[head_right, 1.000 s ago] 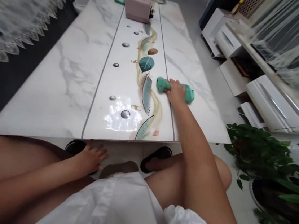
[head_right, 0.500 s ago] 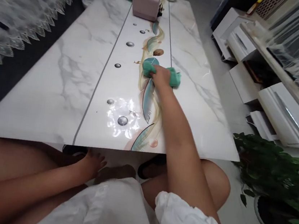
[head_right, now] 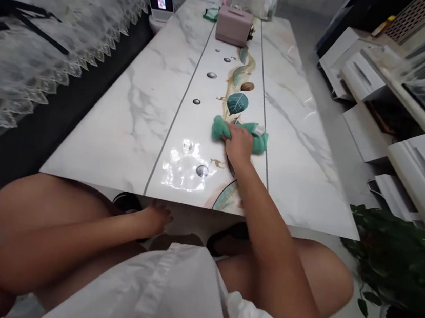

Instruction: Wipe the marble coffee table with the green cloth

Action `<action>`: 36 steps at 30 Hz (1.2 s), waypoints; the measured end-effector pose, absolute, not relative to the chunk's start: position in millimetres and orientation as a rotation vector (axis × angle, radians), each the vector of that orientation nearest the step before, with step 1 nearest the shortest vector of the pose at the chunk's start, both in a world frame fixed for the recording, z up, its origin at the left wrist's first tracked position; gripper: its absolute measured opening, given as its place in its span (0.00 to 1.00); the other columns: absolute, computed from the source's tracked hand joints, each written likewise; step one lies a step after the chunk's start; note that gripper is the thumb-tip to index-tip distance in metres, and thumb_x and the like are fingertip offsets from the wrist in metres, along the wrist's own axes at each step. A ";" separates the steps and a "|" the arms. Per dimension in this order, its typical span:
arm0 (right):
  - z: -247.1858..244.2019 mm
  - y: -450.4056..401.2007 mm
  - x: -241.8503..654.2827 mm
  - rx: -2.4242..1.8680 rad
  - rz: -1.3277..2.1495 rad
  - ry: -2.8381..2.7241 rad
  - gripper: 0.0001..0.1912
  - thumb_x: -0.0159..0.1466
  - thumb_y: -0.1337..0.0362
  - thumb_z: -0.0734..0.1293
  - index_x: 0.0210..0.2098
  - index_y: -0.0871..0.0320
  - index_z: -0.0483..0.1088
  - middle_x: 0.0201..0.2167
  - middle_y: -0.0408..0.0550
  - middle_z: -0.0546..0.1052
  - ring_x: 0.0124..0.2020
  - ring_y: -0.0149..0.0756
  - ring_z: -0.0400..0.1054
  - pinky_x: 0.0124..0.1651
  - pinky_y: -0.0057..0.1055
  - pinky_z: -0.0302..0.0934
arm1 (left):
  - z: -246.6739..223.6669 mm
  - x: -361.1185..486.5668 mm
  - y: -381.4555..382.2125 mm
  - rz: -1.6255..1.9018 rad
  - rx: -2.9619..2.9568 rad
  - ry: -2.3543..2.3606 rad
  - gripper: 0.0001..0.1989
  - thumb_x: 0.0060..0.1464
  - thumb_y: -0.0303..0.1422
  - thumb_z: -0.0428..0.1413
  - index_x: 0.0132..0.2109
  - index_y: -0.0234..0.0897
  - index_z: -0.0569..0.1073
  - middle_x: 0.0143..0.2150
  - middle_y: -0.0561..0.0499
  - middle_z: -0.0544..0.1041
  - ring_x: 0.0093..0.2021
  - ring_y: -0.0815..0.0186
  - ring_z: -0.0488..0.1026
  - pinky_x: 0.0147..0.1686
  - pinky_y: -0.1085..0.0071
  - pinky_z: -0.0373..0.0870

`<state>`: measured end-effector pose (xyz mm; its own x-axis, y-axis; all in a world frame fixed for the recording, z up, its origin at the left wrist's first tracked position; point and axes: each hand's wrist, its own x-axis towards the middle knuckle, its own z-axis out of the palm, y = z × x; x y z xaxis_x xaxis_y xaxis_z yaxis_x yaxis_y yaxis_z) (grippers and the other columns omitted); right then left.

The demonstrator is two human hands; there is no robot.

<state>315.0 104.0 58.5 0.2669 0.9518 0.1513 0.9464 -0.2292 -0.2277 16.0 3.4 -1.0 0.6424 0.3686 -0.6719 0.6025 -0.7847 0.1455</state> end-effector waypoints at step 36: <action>66.7 230.0 252.7 -2.269 0.090 -1.835 0.21 0.79 0.59 0.62 0.66 0.52 0.78 0.66 0.56 0.79 0.68 0.55 0.71 0.75 0.58 0.55 | 60.1 9.7 10.9 -0.955 2.331 0.752 0.39 0.74 0.40 0.60 0.84 0.45 0.55 0.78 0.32 0.66 0.75 0.41 0.68 0.71 0.44 0.67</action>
